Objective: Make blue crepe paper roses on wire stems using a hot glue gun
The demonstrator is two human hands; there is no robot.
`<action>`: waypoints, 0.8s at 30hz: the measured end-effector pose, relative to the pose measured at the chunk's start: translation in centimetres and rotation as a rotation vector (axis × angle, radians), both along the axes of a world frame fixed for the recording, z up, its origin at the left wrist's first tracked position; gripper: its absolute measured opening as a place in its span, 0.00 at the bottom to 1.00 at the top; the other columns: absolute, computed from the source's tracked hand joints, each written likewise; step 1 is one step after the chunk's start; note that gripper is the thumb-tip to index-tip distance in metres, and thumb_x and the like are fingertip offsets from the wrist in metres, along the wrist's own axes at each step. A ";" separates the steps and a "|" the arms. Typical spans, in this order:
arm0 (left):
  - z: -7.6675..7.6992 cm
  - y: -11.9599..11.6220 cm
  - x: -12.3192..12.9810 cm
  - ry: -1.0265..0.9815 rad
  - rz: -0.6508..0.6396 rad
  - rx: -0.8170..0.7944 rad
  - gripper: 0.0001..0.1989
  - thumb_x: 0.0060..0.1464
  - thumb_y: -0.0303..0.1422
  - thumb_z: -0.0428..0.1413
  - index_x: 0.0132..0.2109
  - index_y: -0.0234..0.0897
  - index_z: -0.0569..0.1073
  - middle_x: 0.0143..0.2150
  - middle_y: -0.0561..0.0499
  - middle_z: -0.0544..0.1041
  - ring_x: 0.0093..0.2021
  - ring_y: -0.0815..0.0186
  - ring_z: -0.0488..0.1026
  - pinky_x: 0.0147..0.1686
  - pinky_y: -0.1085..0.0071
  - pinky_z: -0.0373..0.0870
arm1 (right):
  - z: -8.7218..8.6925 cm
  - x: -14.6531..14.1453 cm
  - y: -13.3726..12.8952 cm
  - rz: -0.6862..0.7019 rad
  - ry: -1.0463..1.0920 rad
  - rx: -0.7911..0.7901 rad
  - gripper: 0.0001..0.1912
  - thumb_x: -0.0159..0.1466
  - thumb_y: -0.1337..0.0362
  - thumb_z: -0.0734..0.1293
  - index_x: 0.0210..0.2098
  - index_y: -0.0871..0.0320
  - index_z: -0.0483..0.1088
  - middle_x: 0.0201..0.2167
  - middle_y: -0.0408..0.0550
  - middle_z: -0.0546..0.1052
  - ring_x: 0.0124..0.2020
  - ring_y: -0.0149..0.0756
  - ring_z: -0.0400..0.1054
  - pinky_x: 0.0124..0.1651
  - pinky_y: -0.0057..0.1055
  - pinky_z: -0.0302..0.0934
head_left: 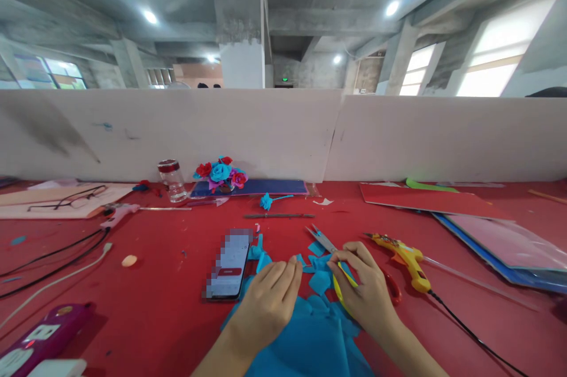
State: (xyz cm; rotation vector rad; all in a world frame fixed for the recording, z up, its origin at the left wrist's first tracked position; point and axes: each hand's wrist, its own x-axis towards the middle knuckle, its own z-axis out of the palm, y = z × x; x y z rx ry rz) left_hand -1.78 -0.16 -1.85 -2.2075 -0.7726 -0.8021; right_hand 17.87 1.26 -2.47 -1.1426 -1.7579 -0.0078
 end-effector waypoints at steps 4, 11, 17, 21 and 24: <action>-0.4 0.5 -0.1 -0.057 -0.035 -0.024 0.17 0.55 0.18 0.43 0.48 0.26 0.70 0.42 0.41 0.78 0.40 0.61 0.75 0.38 0.66 0.73 | 0.2 0.2 0.0 -0.021 0.057 0.009 0.07 0.61 0.62 0.61 0.28 0.56 0.68 0.30 0.46 0.66 0.32 0.35 0.66 0.34 0.29 0.63; -0.7 2.0 -0.3 -0.789 -0.138 -0.359 0.11 0.57 0.25 0.48 0.41 0.36 0.75 0.36 0.48 0.80 0.36 0.65 0.77 0.36 0.70 0.76 | 0.6 1.9 0.2 -0.119 0.348 0.026 0.08 0.61 0.60 0.61 0.30 0.57 0.69 0.31 0.47 0.67 0.35 0.36 0.63 0.36 0.31 0.60; 0.7 1.2 0.4 -1.141 -0.213 -0.716 0.08 0.54 0.34 0.54 0.35 0.37 0.77 0.33 0.49 0.80 0.32 0.63 0.77 0.32 0.70 0.76 | 1.5 3.6 0.5 -0.146 0.412 0.093 0.08 0.60 0.60 0.61 0.31 0.57 0.68 0.32 0.47 0.67 0.35 0.37 0.63 0.37 0.34 0.59; 0.7 1.0 0.7 -1.181 -0.291 -0.902 0.10 0.53 0.35 0.54 0.36 0.38 0.78 0.34 0.50 0.80 0.34 0.62 0.77 0.35 0.67 0.76 | 2.2 8.3 0.0 -0.432 0.262 0.154 0.10 0.58 0.57 0.60 0.30 0.55 0.68 0.31 0.51 0.67 0.31 0.39 0.64 0.33 0.36 0.59; 0.6 1.0 0.8 -1.182 -0.340 -0.963 0.10 0.54 0.36 0.53 0.37 0.38 0.78 0.37 0.49 0.80 0.38 0.61 0.77 0.38 0.65 0.75 | -0.1 14.3 0.0 -0.699 0.054 -0.249 0.09 0.51 0.55 0.63 0.19 0.52 0.65 0.17 0.48 0.67 0.14 0.33 0.59 0.20 0.33 0.51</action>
